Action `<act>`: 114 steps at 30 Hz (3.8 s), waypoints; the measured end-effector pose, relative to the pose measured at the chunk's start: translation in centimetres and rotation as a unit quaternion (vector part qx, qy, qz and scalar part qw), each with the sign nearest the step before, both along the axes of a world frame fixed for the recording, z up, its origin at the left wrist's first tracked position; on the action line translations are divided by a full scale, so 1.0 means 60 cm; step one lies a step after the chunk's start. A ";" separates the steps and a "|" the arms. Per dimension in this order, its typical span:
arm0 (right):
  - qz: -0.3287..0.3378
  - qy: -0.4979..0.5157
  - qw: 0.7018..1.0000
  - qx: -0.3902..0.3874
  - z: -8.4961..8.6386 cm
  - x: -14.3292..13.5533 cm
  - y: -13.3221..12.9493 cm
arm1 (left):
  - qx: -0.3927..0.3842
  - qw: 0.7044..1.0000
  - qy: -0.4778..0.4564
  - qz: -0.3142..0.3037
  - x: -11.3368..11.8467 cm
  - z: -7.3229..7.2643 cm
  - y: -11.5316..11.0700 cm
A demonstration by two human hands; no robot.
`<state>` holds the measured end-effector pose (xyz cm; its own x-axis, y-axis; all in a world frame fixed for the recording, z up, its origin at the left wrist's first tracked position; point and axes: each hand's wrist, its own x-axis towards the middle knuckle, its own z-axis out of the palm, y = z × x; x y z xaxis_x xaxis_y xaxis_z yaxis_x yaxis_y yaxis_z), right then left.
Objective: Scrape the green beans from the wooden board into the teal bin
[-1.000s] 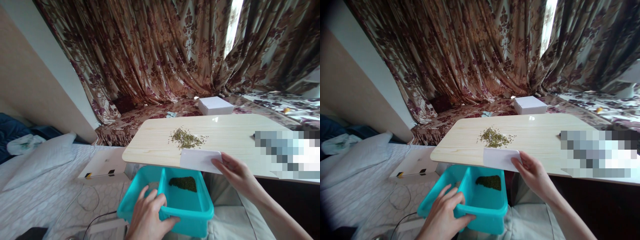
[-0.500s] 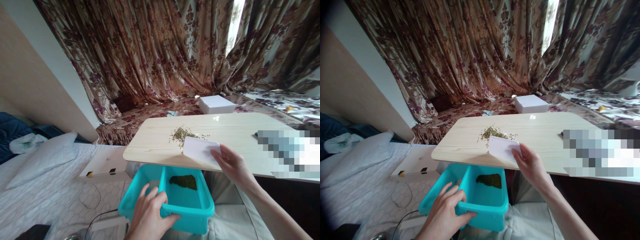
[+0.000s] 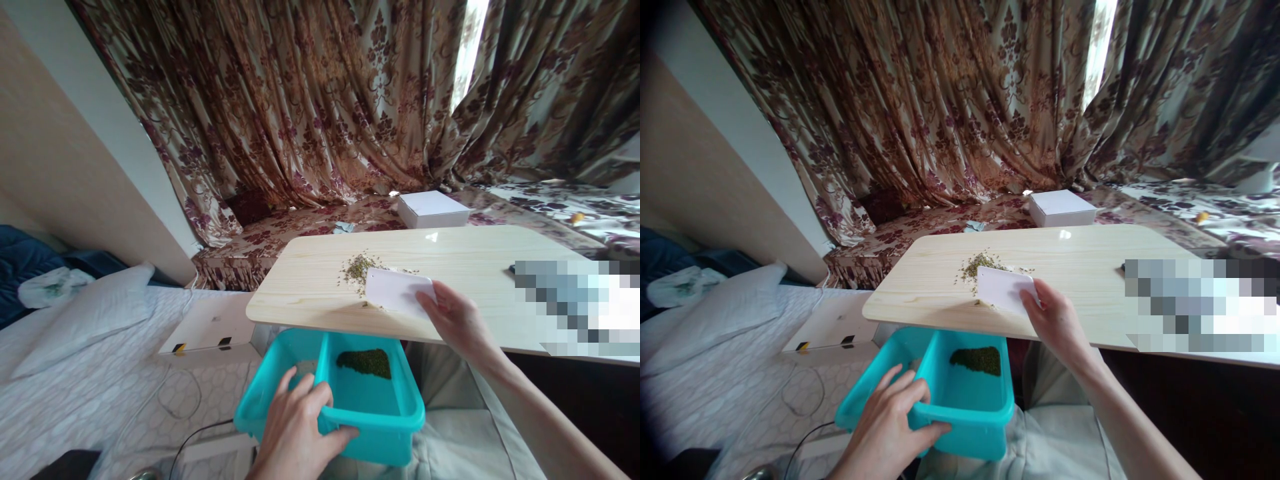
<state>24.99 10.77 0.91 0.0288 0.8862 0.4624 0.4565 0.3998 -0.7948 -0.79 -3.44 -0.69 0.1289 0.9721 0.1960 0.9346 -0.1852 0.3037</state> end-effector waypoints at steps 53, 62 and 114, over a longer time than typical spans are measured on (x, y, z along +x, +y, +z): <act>0.047 -0.005 0.999 0.002 0.024 -0.017 -0.021 | -0.015 1.000 0.014 0.013 0.003 0.001 0.000; 0.054 -0.006 0.998 -0.011 0.008 0.002 -0.027 | -0.039 0.999 0.014 0.009 0.003 0.005 0.001; 0.117 0.090 0.987 -0.069 0.009 -0.005 -0.035 | -0.040 0.999 0.019 0.017 0.001 0.009 0.003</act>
